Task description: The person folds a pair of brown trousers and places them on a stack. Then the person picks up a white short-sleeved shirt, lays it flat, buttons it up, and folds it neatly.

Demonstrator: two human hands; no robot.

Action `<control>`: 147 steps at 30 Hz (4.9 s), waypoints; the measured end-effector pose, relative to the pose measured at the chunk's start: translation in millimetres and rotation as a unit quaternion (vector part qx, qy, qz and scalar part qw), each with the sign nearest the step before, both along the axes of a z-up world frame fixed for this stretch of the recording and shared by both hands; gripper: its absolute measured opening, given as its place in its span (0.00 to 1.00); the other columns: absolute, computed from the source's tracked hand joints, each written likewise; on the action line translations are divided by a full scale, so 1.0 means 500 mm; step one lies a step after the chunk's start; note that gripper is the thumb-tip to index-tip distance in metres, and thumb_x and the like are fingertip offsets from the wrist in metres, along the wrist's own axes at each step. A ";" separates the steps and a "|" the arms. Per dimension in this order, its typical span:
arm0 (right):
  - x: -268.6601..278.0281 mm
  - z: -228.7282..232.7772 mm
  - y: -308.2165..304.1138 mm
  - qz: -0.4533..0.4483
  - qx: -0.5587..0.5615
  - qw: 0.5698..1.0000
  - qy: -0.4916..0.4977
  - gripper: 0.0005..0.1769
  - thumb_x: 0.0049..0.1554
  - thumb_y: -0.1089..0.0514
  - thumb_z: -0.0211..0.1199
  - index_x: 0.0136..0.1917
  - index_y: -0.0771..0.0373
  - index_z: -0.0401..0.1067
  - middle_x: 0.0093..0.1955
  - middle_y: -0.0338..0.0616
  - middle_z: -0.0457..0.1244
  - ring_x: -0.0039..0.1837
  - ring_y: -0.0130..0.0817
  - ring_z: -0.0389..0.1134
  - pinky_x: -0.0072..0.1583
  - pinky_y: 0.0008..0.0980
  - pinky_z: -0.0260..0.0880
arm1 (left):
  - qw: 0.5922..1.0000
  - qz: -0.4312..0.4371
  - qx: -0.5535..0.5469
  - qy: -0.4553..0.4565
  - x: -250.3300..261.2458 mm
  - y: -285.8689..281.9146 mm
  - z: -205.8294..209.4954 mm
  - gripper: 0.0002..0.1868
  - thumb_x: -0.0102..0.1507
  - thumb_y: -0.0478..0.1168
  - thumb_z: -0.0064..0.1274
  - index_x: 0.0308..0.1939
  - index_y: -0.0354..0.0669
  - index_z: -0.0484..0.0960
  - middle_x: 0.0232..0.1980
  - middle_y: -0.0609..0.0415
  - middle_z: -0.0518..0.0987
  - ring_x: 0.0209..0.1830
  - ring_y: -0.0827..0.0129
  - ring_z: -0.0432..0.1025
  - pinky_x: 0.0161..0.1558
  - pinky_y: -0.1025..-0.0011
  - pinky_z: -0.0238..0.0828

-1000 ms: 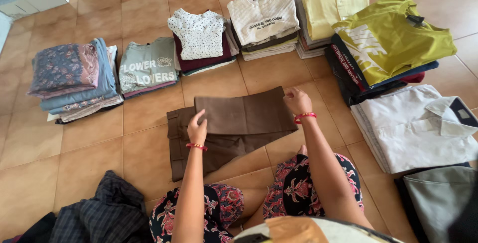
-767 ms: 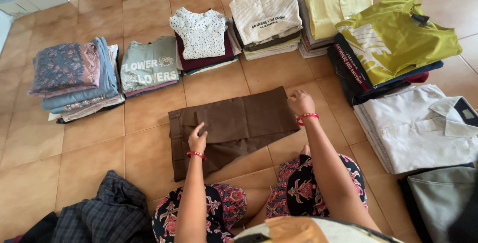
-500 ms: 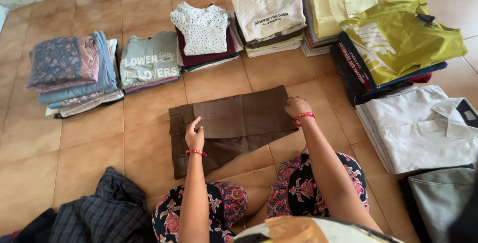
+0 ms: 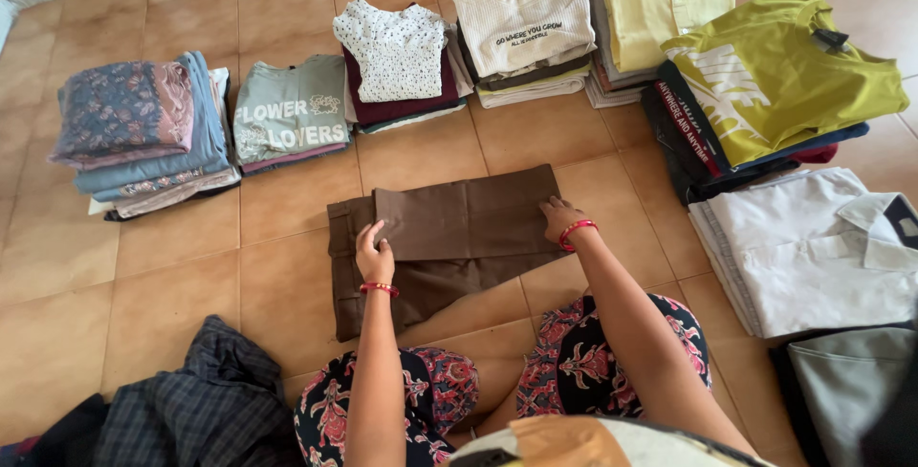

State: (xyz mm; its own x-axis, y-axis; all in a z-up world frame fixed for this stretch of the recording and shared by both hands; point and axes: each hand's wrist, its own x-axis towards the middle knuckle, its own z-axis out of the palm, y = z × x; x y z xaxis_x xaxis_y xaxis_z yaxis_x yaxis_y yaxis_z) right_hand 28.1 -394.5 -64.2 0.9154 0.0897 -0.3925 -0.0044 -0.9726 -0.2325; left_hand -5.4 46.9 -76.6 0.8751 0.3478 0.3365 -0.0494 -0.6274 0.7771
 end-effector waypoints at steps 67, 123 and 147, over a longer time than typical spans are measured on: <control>-0.205 0.031 0.302 0.189 0.131 0.948 -0.218 0.07 0.48 0.63 0.58 0.42 0.55 0.71 0.47 0.42 0.66 0.55 0.43 0.67 0.58 0.44 0.66 | 0.857 -0.038 -0.200 0.473 -0.187 0.202 0.049 0.47 0.64 0.29 0.49 0.82 0.52 0.44 0.50 0.37 0.83 0.33 0.61 0.80 0.24 0.70 0.66; -0.278 0.048 0.692 0.135 0.308 0.904 -0.263 0.18 0.52 0.54 0.70 0.53 0.59 0.70 0.51 0.46 0.66 0.57 0.47 0.68 0.59 0.43 0.69 | 0.874 0.069 0.039 0.479 -0.132 0.246 -0.001 0.14 0.60 0.41 0.52 0.44 0.38 0.87 0.51 0.39 0.84 0.53 0.48 0.79 0.53 0.55 0.77; -0.267 0.038 0.681 0.098 0.380 0.902 -0.178 0.14 0.48 0.53 0.75 0.45 0.61 0.77 0.44 0.45 0.68 0.47 0.39 0.71 0.51 0.37 0.72 | 0.881 0.081 0.060 0.463 -0.139 0.275 0.025 0.14 0.59 0.44 0.56 0.41 0.39 0.88 0.45 0.39 0.85 0.46 0.50 0.81 0.47 0.57 0.78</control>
State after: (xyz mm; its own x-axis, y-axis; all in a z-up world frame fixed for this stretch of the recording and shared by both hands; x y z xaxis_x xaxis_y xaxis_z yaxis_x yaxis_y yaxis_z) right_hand -105.2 -54.0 -45.2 0.9083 0.3835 0.1669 0.3578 -0.5061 -0.7848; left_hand -74.9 184.3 -64.1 0.7365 0.5034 -0.4519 0.6676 -0.6487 0.3654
